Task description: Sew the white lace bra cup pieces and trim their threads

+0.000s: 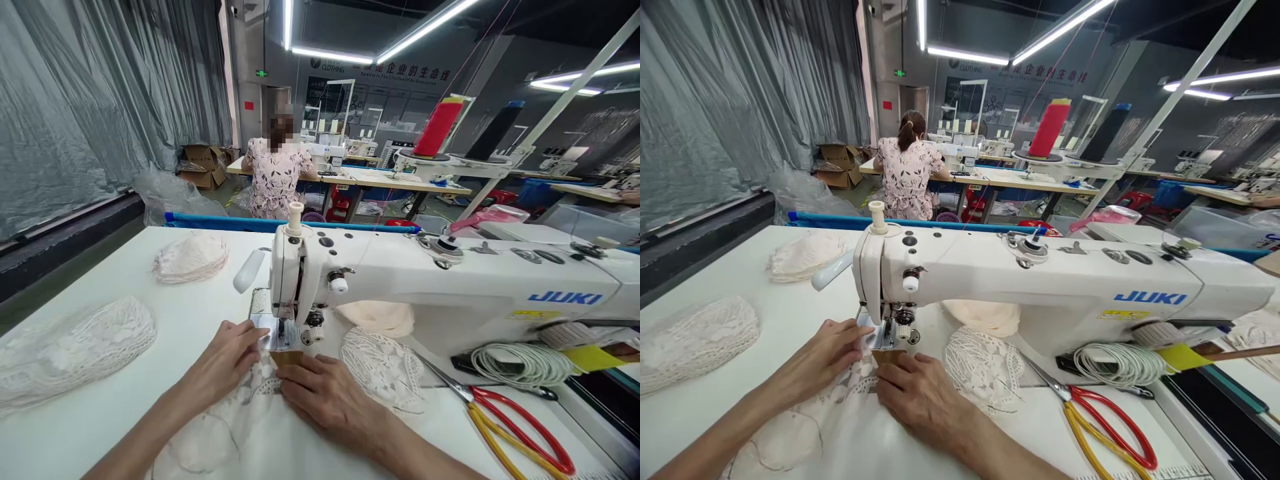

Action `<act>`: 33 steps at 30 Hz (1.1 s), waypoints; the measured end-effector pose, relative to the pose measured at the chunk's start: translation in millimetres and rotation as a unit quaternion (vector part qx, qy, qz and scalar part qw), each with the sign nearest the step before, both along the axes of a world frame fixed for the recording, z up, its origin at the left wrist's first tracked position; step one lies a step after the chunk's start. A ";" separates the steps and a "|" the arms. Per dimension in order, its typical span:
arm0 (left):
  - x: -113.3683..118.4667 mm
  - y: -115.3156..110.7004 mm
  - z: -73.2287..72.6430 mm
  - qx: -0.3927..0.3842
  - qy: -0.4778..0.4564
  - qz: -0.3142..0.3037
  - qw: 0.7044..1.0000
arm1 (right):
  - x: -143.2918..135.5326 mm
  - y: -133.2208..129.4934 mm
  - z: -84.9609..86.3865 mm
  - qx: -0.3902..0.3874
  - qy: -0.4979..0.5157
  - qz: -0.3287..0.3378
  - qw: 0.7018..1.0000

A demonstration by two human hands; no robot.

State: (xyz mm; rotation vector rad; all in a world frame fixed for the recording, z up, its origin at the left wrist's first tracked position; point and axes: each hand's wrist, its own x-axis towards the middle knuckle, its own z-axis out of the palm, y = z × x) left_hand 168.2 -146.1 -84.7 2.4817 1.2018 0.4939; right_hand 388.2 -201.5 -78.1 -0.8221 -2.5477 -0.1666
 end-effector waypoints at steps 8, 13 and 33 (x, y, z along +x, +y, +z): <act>7.4 -5.9 14.3 0.230 -0.019 0.004 0.973 | 1.8 -0.7 6.1 -0.014 -0.026 -0.024 0.999; 14.7 -17.8 13.6 0.192 0.029 -0.084 0.977 | 3.4 -0.7 3.0 -0.037 -0.034 -0.026 0.998; 17.3 33.6 2.0 0.180 -0.015 -0.149 0.972 | -4.7 1.2 -4.4 -0.079 -0.056 -0.130 0.987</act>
